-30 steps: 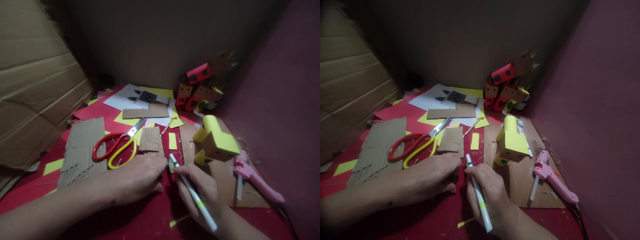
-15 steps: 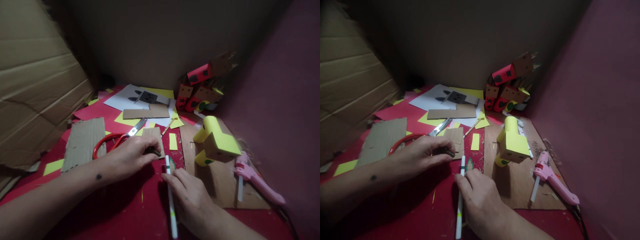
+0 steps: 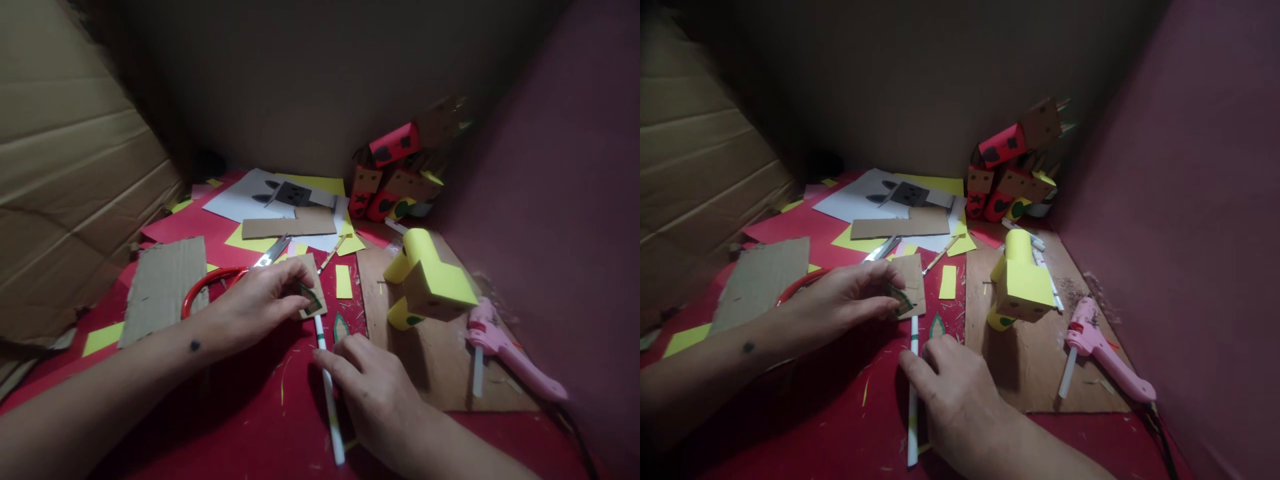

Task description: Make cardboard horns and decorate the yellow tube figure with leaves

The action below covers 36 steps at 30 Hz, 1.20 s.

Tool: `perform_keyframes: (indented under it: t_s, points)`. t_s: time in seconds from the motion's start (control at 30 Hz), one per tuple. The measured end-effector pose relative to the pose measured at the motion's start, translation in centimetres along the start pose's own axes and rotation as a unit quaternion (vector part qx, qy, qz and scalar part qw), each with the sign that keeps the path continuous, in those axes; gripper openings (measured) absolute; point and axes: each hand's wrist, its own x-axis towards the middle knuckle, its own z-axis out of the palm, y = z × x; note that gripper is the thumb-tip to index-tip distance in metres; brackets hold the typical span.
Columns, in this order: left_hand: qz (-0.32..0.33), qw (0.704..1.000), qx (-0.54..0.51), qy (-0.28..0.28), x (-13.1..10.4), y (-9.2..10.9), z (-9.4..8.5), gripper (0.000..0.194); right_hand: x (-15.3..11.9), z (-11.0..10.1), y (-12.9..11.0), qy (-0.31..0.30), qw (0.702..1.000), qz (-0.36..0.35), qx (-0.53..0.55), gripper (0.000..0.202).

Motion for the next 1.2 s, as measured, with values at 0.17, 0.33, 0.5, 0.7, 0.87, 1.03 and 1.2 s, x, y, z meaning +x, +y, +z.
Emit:
perform_keyframes:
  t_s: [0.17, 0.33, 0.5, 0.7, 0.87, 1.03, 1.2]
  points:
    - [0.032, 0.999, 0.024, -0.021, 0.1, -0.2, 0.0, 0.006, -0.1, -1.5, -0.4, 0.088, 0.995, 0.01, 0.041, 0.033]
    - [0.004, 0.999, 0.043, -0.02, 0.3, -0.2, 0.0, 0.014, -3.3, -4.8, -0.1, 0.165, 0.979, 0.105, -0.059, 0.038]
    - [-0.022, 0.998, 0.066, -0.008, 0.3, 0.0, 0.2, 0.02, -9.2, -8.1, 3.9, 0.207, 0.877, 0.355, -0.25, 0.032]
    - [-0.09, 0.991, -0.076, -0.056, -0.2, 0.5, 1.7, 0.023, -12.5, -8.7, 8.4, 0.088, 0.848, 0.413, -0.32, 0.044]
    - [-0.052, 0.993, -0.011, -0.102, -0.3, 0.5, 4.2, 0.015, -12.0, -8.3, 8.7, 0.077, 0.843, 0.426, -0.319, 0.044]
    - [0.061, 0.985, 0.16, 0.011, 0.6, 0.8, 4.9, 0.016, -12.6, -8.3, 8.8, 0.124, 0.846, 0.412, -0.315, 0.036]
    - [0.121, 0.983, 0.13, 0.041, 3.1, 3.6, 5.0, 0.046, -13.5, -8.8, 8.1, 0.206, 0.87, 0.355, -0.274, 0.042]
